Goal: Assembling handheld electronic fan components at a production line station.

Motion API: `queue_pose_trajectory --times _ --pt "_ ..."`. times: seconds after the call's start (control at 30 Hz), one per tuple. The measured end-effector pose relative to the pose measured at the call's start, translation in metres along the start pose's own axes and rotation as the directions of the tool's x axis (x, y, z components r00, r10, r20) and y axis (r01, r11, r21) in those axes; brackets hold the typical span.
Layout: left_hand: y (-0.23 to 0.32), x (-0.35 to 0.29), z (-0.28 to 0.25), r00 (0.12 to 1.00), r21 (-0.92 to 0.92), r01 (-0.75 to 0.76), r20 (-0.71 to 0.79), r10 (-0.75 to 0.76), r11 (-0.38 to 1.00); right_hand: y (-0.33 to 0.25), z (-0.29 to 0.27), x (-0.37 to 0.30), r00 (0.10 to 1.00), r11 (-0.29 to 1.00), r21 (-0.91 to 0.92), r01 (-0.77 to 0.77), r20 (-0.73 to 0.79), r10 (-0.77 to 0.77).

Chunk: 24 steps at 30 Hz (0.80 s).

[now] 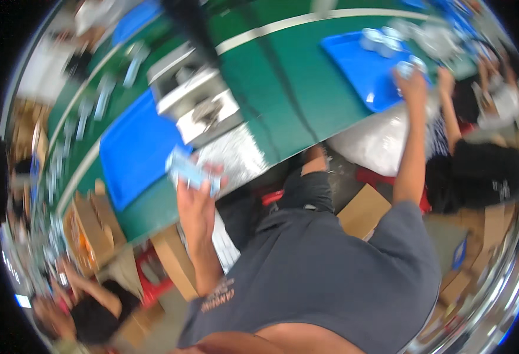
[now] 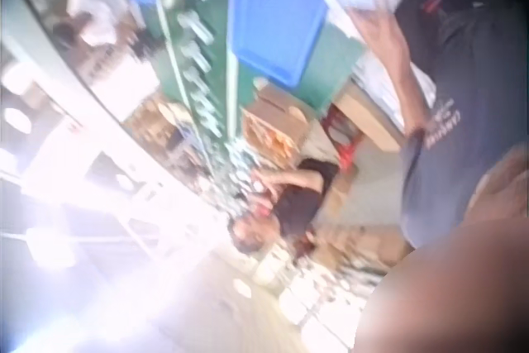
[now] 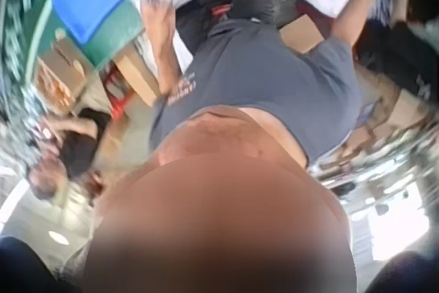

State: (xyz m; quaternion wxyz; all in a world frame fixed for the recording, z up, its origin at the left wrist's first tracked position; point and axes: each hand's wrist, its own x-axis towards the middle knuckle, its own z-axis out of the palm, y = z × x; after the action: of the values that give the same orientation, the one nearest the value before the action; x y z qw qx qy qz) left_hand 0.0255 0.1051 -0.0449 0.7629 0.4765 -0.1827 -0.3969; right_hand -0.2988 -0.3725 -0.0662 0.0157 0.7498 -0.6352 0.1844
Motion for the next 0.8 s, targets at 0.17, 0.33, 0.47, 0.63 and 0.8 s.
queue_pose_trajectory --times 0.17,0.33,0.47,0.63,0.8 --pt "0.01 0.03 0.03 0.997 -0.163 -0.037 -0.076 0.024 0.986 -0.068 -0.1 -0.114 0.934 -0.002 0.964 0.267 -0.259 -0.245" --pt "0.003 0.034 0.04 0.995 -0.096 -0.022 -0.101 0.013 0.995 -0.164 -0.097 -0.202 0.463 -0.368 0.833 -0.413 -0.156 -0.873" --pt "-0.003 0.032 0.042 0.995 -0.058 0.015 -0.102 -0.021 0.998 -0.207 -0.078 -0.228 0.208 -0.152 0.711 -0.686 -0.008 -0.978" --pt "-0.011 0.029 0.036 0.96 0.372 -0.235 -0.055 0.274 0.898 -0.208 -0.091 -0.228 0.411 -0.137 0.81 -0.57 0.137 -0.901" --pt "0.004 0.023 0.021 0.97 0.495 -0.198 -0.025 0.241 0.846 -0.208 -0.114 -0.191 0.291 0.014 0.928 0.373 -0.103 -0.951"
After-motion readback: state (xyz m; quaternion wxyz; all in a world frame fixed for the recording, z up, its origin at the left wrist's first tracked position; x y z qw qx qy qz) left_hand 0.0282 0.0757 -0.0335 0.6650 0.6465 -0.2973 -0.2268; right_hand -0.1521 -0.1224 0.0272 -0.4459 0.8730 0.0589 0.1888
